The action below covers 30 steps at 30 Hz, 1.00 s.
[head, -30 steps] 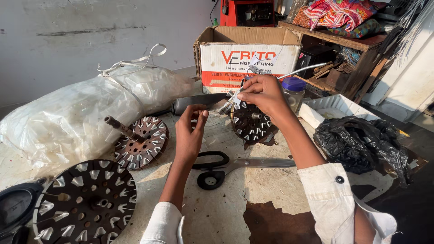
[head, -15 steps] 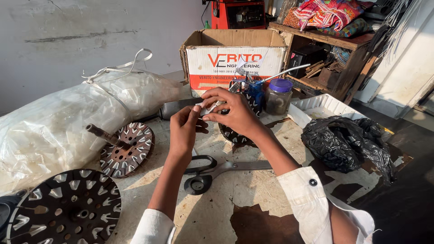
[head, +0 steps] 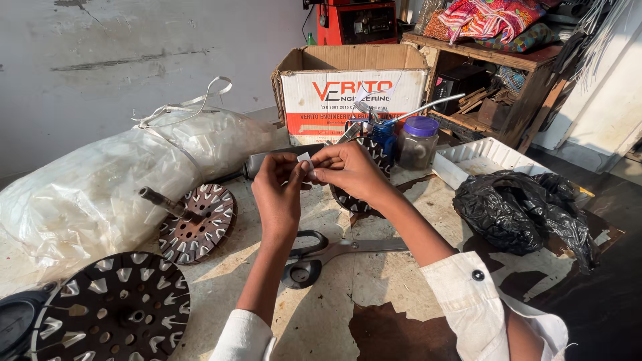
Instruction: The person sits at a workbench fitting small white plastic pieces into the slots of toothed circular metal discs, pressing each piece in by hand and turning the discs as they work. They then move to a red benchtop machine, adjust its control panel knobs and buttons, and finally unplug its power cord from the wall socket.
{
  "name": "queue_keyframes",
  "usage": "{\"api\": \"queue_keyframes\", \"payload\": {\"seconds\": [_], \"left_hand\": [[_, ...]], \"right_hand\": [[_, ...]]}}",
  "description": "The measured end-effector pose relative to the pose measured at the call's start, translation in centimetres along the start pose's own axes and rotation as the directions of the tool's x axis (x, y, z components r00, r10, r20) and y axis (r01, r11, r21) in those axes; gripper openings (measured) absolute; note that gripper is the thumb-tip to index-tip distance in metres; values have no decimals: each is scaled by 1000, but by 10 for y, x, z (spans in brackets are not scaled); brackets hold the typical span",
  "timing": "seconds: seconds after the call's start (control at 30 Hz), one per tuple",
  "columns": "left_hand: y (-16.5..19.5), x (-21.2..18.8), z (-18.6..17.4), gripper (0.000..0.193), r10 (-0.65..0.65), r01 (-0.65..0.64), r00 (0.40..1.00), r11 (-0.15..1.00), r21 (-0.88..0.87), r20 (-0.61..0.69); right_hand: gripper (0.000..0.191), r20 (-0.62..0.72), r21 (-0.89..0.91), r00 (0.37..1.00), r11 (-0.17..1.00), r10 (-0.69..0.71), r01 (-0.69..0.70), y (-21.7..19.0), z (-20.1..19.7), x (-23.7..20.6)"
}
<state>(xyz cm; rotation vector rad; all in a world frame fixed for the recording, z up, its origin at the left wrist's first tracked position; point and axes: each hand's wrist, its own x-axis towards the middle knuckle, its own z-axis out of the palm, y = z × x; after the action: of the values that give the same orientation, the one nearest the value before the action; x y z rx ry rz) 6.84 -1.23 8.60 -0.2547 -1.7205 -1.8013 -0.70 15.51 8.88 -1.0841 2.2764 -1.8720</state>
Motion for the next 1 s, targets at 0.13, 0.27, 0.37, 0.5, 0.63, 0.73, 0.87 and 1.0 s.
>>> {"api": "queue_keyframes", "payload": {"seconds": [0.13,0.27,0.37,0.5,0.63,0.73,0.87,1.0], "left_hand": [[0,0,0,17,35,-34,999,999,-32,31],[-2,-1,0,19,73,-74,997,995,71,18],[-2,-1,0,21,67,-66,998,995,80,-5],[-1,-4,1,13,44,-49,997,994,94,61],[3,-8,5,11,44,-59,990,991,117,133],[5,-10,6,10,8,-34,988,986,161,156],[-1,-6,7,5,-59,50,987,997,66,149],[-11,2,3,11,-142,201,968,933,-297,206]], "right_hand": [[24,-78,-52,997,998,-22,18,-4,2,-1],[23,-70,-104,994,991,-88,80,-13,2,-2],[16,-70,-129,995,990,-70,60,-22,5,-7],[14,-49,-183,994,979,-99,89,-31,5,-12],[12,-48,-196,987,971,-151,139,-26,6,-18],[8,-61,-176,989,977,-134,122,-19,9,-19],[10,-61,-175,978,966,-201,188,-18,9,-17],[20,5,-219,981,957,-196,192,-30,6,-22]]}}
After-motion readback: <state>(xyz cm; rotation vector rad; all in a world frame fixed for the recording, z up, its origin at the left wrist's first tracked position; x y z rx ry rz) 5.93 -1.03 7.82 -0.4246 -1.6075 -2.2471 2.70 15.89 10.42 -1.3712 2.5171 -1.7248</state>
